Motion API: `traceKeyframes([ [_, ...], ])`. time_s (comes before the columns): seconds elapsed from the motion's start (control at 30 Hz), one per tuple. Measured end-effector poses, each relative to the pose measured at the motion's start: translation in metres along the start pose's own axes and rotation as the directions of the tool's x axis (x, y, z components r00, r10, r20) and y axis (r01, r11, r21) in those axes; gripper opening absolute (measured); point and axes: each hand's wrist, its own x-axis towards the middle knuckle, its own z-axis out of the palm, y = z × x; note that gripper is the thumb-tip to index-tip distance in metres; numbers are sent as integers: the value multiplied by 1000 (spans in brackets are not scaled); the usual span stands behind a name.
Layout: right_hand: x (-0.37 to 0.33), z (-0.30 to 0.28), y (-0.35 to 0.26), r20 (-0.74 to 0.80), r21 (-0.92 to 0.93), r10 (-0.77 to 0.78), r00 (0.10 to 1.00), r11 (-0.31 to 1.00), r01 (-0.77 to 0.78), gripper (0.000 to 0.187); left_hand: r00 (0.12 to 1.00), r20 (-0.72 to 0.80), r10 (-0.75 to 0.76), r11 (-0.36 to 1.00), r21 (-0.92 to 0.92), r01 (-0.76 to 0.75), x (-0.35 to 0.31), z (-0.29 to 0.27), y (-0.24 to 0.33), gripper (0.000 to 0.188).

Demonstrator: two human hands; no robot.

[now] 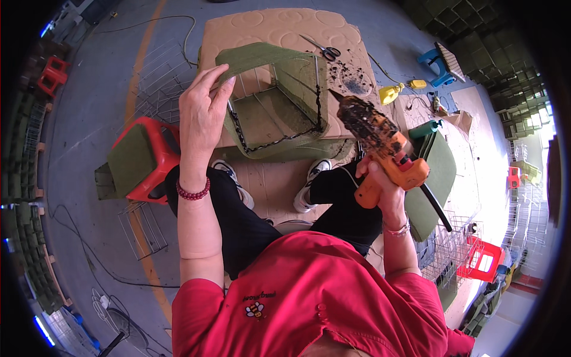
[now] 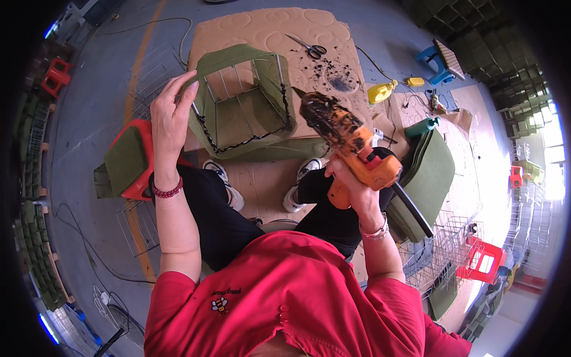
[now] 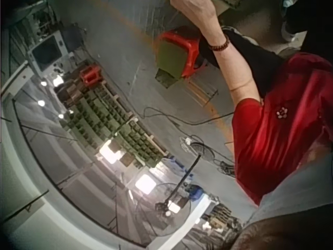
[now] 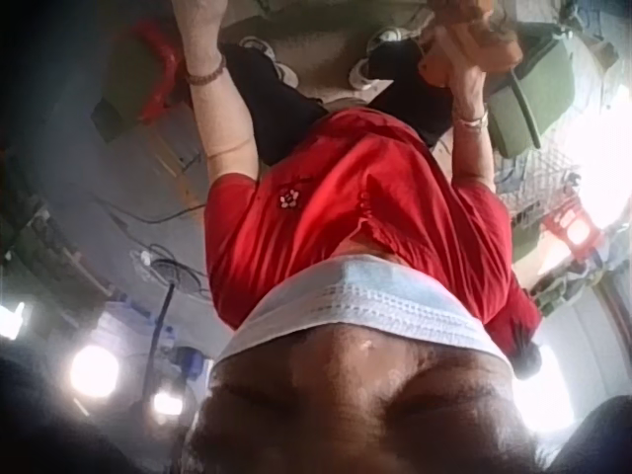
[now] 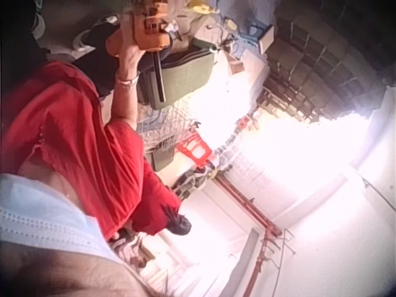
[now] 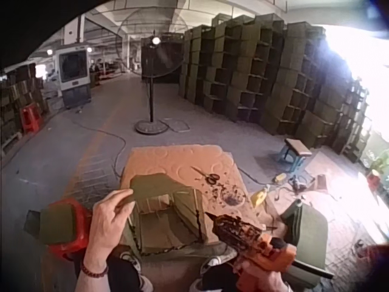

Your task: The person is assembling a green mesh storage box using a hot glue gun and scissors to secure mesh panels.

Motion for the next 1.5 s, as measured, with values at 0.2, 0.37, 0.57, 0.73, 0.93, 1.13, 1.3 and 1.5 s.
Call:
traceKeyframes([
  [0.2, 8, -22, 4, -53, 56, -23, 998, 998, 26, 25, 993, 26, -114, 993, 30, 114, 15, -5, 0, 38],
  [0.37, 37, -40, -4, -165, -357, -17, 986, 933, -44, 26, 991, 58, -122, 981, 158, 111, 39, -8, 1, 41],
  [0.57, 105, -68, 3, 41, -964, -302, 952, 240, 117, 35, 987, 78, -141, 973, 195, 124, 81, -14, -16, 45],
  [0.73, 166, -101, 72, 203, -976, -368, 907, 0, 218, 24, 962, 156, -226, 971, 113, 210, 104, -24, -51, 46],
  [0.93, 170, -131, 132, 193, -981, -275, 942, -26, 194, 52, 939, 222, -261, 954, -91, 287, 106, -11, -39, 38],
  [1.13, 161, -130, 141, 237, -966, -83, 968, 88, 244, 70, 955, 146, -259, 929, -231, 288, 92, -7, -55, 49],
  [1.3, 167, -129, 108, 202, -959, 44, 978, 213, 188, 61, 905, 100, -414, 804, -426, 415, 81, -26, -78, 77],
  [1.5, 178, -228, 93, -256, -894, -162, 953, 416, -169, 29, 914, 116, -390, 787, -472, 396, 77, -33, -99, 80],
])
